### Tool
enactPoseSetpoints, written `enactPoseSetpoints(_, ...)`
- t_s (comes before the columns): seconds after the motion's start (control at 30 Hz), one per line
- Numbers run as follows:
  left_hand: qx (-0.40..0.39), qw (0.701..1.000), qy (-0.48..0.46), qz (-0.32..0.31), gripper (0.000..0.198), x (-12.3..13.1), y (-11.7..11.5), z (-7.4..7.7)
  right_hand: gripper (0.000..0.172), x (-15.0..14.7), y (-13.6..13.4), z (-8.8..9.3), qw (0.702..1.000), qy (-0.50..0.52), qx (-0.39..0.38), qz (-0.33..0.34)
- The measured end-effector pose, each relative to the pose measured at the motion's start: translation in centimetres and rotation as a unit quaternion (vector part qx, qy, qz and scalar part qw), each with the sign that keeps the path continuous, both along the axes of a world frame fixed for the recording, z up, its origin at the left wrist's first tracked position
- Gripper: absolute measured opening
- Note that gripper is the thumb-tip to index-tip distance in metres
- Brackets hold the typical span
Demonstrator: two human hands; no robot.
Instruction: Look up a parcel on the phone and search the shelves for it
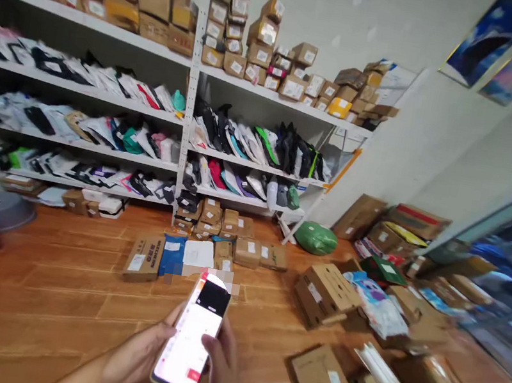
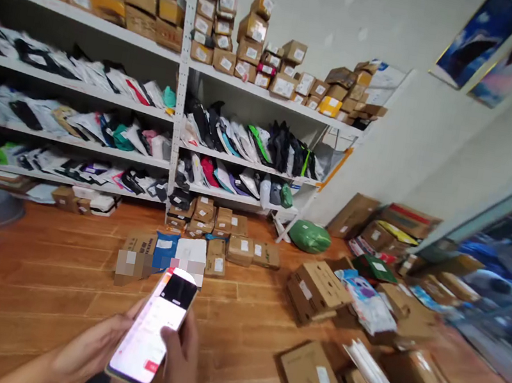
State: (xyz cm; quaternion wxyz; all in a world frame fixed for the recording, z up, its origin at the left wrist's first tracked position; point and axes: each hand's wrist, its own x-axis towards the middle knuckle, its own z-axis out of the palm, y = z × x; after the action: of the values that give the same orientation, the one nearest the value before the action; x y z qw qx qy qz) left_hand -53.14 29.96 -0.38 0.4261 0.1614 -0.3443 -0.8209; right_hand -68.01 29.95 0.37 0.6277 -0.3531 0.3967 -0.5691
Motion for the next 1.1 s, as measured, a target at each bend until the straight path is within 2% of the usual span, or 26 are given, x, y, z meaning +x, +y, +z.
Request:
enactPoseSetpoints(0.07,0.012,1.000,-0.027,-0.006,0.080,1.3,-0.1,0.3,0.041,1.0,-0.4,0.5,0.999,0.024,-0.033,0.015)
enactPoseSetpoints(0.13,0.016,0.999,-0.045,-0.012,0.080,2.7,-0.4,0.6,0.041,2.4,-1.1,0.5,0.999,0.032,-0.042,-0.007)
enactPoseSetpoints(0.33,0.039,0.998,-0.047,0.017,0.074,6.3,-1.3,1.2,0.044,7.5,-3.1,1.0,0.997,-0.039,0.018,-0.061)
enactPoseSetpoints(0.47,0.047,0.998,-0.022,0.024,0.079,8.4,-2.0,1.2,0.051,10.0,-3.7,2.1,0.995,-0.028,0.041,-0.085)
enactPoseSetpoints(0.57,0.043,0.999,-0.007,0.021,0.081,9.5,-2.4,1.1,0.051,11.1,-4.0,2.3,0.997,-0.016,0.020,-0.076)
enactPoseSetpoints(0.7,0.014,0.999,0.027,0.023,0.074,10.3,-2.9,0.5,0.047,11.9,-3.6,1.7,0.999,0.008,-0.016,-0.040)
enactPoseSetpoints(0.83,-0.027,0.996,0.083,0.015,0.059,10.8,-3.4,-0.5,0.064,13.0,-3.2,1.3,0.994,0.017,0.072,-0.085)
enactPoseSetpoints(0.9,-0.038,0.994,0.097,0.021,0.052,11.3,-3.6,-1.0,0.067,13.8,-3.4,1.4,0.991,0.016,0.084,-0.102)
enactPoseSetpoints(1.1,-0.004,0.989,0.139,0.043,0.050,12.7,-3.3,-1.7,0.068,15.9,-4.1,1.4,0.993,0.033,0.073,-0.084)
